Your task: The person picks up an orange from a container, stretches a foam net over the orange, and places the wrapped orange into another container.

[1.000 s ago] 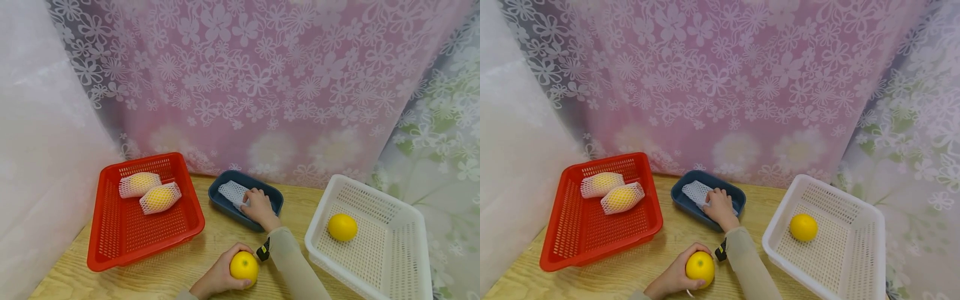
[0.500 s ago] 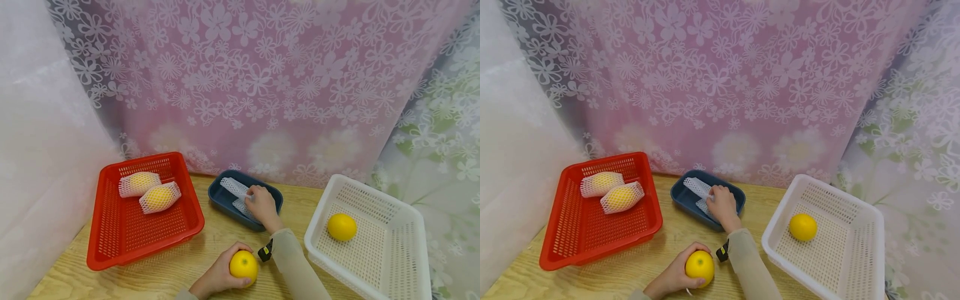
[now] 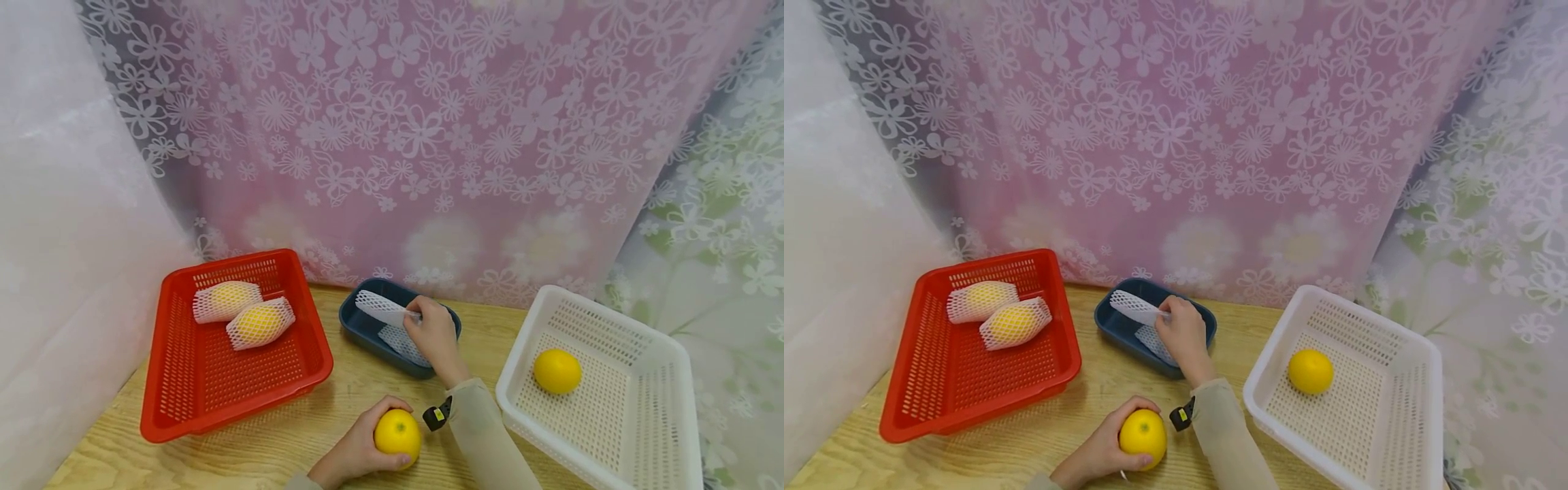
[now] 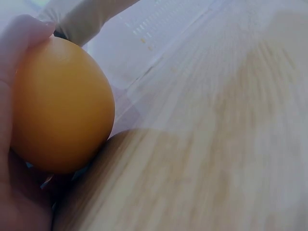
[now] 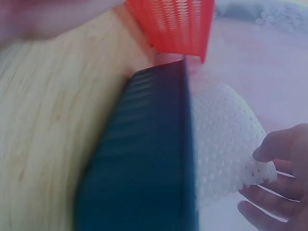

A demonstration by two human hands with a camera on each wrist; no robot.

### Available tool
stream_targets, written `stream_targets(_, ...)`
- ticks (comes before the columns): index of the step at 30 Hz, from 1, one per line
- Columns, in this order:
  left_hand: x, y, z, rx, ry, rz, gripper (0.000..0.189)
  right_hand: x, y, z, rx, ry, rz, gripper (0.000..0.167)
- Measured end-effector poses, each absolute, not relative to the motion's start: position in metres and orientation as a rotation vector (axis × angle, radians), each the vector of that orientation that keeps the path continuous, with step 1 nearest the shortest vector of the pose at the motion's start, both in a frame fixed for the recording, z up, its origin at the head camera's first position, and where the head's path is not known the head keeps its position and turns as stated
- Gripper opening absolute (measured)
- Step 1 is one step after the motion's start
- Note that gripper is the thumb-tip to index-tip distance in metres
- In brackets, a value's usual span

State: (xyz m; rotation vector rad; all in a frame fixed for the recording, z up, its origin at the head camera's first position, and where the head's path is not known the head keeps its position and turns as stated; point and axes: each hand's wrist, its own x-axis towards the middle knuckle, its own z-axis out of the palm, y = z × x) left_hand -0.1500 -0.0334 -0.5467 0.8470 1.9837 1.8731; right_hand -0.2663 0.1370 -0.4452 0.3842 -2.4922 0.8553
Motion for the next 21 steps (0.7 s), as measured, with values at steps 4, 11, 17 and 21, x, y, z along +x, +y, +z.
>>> stream_targets(4,-0.150,-0.033,-0.547,0.834,1.994,1.868,0.062,-0.258,0.140,-0.434,0.412,-2.401,0.942,0.007)
stream_targets(11,-0.150,-0.033,-0.546,0.831,2.002,1.851,0.064,-0.240,0.147,-0.417,0.440,-2.245,1.138,0.010)
stream_targets(17,-0.149,-0.033,-0.545,0.816,1.991,1.848,0.066,-0.219,0.152,-0.407,0.392,-2.131,1.444,0.011)
stream_targets(21,-0.148,-0.034,-0.546,0.810,1.997,1.841,0.066,-0.208,0.155,-0.403,0.345,-2.018,1.710,0.011)
